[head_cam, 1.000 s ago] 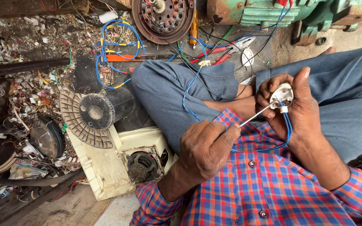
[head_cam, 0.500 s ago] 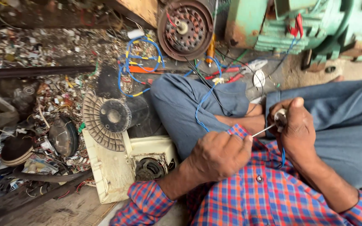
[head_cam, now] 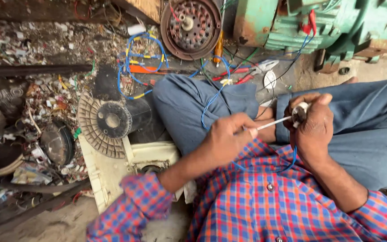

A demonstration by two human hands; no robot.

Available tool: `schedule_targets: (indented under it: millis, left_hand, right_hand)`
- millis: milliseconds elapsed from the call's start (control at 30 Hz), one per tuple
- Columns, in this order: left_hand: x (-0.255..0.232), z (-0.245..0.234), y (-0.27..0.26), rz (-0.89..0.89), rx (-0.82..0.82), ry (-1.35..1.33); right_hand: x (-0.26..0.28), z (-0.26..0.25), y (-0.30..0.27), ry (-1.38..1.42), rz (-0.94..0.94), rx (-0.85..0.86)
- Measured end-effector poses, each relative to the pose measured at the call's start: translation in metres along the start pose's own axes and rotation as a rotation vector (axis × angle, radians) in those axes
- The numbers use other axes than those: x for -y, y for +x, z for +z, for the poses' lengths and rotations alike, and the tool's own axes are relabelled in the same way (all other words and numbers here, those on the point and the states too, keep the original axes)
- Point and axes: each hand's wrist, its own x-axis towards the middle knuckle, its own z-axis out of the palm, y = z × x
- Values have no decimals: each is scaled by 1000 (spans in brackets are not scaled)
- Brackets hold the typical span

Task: The person uses a screwdriver to connect wires to a plug, then uses the tool to work on the internal components of a fan motor.

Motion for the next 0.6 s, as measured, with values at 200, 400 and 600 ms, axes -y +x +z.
schedule_targets:
  millis: [200,400,600]
  left_hand:
    - [-69,-25,4,841,-63,994]
    - [11,-1,16,-396,175,-279]
    - [-63,-25,6,667,79,742]
  right_hand:
    - [-6,-4,2,24,-18,5]
    - [-16,-7,6,-71,-88,23]
    - [-7,-10,8,66,-69,24]
